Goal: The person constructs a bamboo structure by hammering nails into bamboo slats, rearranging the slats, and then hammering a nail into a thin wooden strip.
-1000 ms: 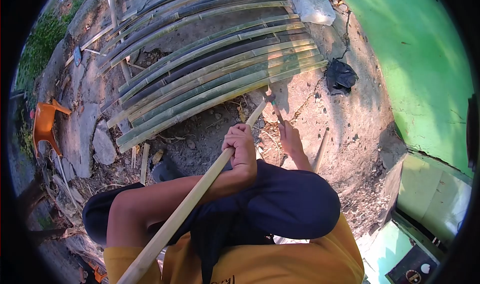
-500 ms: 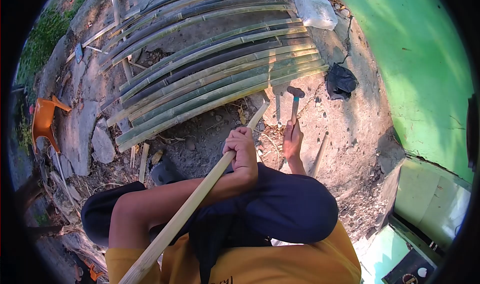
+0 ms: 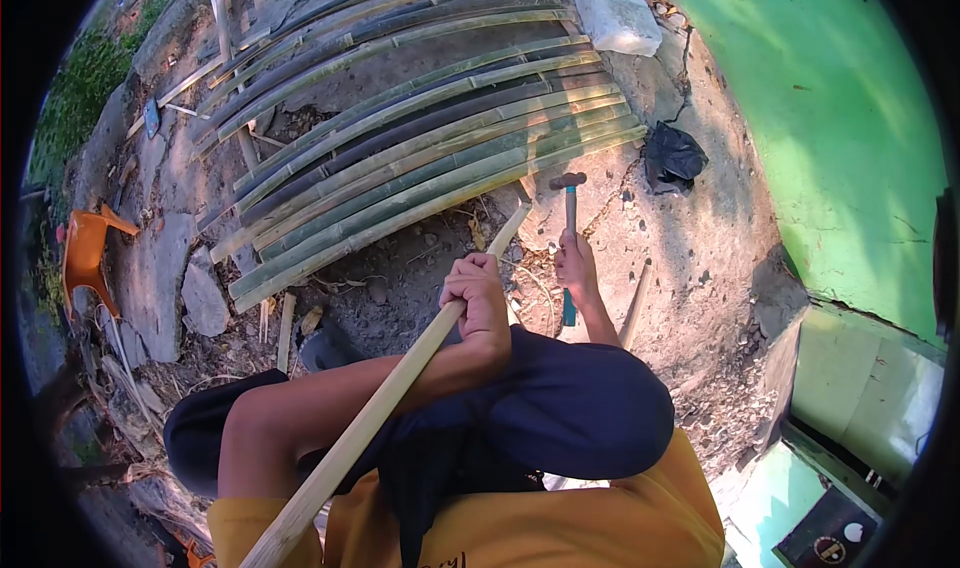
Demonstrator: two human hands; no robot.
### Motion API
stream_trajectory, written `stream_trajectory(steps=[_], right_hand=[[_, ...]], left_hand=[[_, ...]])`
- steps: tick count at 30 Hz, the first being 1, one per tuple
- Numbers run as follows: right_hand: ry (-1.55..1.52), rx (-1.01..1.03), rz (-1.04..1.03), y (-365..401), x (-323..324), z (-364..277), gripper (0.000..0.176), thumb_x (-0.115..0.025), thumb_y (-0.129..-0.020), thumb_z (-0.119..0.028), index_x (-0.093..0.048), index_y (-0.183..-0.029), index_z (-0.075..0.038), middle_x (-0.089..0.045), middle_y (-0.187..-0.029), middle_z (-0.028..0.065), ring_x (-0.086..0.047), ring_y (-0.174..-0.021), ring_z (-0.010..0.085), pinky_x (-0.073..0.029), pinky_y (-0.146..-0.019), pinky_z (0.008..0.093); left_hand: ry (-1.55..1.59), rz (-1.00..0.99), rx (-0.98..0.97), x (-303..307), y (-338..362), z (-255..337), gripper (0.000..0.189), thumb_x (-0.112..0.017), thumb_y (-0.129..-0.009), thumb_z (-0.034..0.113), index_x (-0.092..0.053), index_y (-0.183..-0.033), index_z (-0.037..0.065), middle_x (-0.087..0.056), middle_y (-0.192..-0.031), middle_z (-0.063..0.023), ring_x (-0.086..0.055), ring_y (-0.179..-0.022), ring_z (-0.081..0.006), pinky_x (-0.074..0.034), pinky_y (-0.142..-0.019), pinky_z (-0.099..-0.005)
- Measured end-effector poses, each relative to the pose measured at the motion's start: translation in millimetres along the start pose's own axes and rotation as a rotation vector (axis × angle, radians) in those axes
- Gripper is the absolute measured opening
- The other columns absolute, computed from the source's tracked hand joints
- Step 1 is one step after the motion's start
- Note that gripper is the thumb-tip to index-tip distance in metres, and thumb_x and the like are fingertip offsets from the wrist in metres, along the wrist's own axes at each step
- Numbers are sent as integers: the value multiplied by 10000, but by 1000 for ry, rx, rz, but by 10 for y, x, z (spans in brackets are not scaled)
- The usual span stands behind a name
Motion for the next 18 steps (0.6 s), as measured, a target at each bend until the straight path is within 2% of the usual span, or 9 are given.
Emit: stream_trajectory(steps=[1,4,5,8,12,14,15,16,18], right_hand=[[-73,51,50,73,-20,-133,320,-464,-1081,-390,-531,-954,-104,-420,-625,-53,-414,-526,35,-316,-460,219],[50,368,141,173,-24,-189,325,-465,-1080,-376,-531,-936,-92,-446,-624,-30,-417,-524,61,-330,-463,234],[441,521,173,195,-31,-187,325,-467,-1078,-367,-554,-950,-81,-455,-627,-27,-412,-529,61,-348,-465,242],[302,-21,-78,126,-39,60,360,-469,-1073,-344,-602,-995,-19,-501,-625,46,-479,-540,140,-403,-520,338],[99,229,34,146,-124,95,375,-464,-1075,-362,-600,-938,-41,-495,-610,20,-465,-523,109,-402,-505,302],[614,389,71,164,-141,110,384,-464,-1074,-378,-596,-932,-46,-509,-596,37,-497,-515,143,-417,-506,319],[257,-85,-66,160,-115,235,396,-472,-1069,-372,-580,-948,-11,-544,-621,144,-572,-577,288,-439,-577,434],[252,-88,-54,203,-59,242,396,-472,-1069,-372,-580,-948,-11,-544,-621,144,-572,-577,288,-439,-577,434],[632,259,161,187,42,-49,396,-481,-1064,-369,-568,-961,4,-532,-636,182,-584,-618,344,-427,-622,487]], left_hand=[[-2,-6,-10,-16,45,34,247,-503,-908,-114,-440,-1044,82,-476,-664,-10,-478,-502,-89,-448,-423,-299],[1,-31,-11,-38,28,59,255,-501,-905,-118,-437,-1053,80,-479,-667,-14,-473,-502,-87,-447,-423,-298],[-2,-34,-13,-28,37,39,261,-497,-902,-121,-435,-1059,78,-480,-668,-17,-470,-502,-86,-446,-422,-298],[6,-27,-9,13,51,-15,270,-498,-896,-128,-432,-1061,75,-485,-668,-24,-472,-502,-87,-447,-422,-300],[-20,-47,-19,-44,51,52,279,-499,-890,-132,-433,-1062,77,-482,-668,-23,-479,-506,-91,-452,-424,-303],[4,-50,7,-11,58,14,165,-530,-943,32,-471,-1090,79,-491,-722,-24,-529,-573,-126,-473,-452,-352],[4,-40,6,-6,59,28,165,-530,-943,32,-471,-1090,79,-491,-722,-24,-529,-573,-126,-473,-452,-352],[16,-41,-17,-20,85,48,207,-539,-916,-36,-459,-1074,72,-487,-696,-18,-508,-547,-112,-470,-440,-340],[30,-39,-17,-13,21,-15,260,-548,-889,-105,-447,-1058,65,-482,-670,-12,-487,-522,-97,-467,-427,-328]])
Point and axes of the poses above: each hand's wrist, its own y-axis away from the middle knuckle, its own x-axis out of the back of the hand, z = x × y, the point moved 6 cm from there along -y, towards the middle knuckle
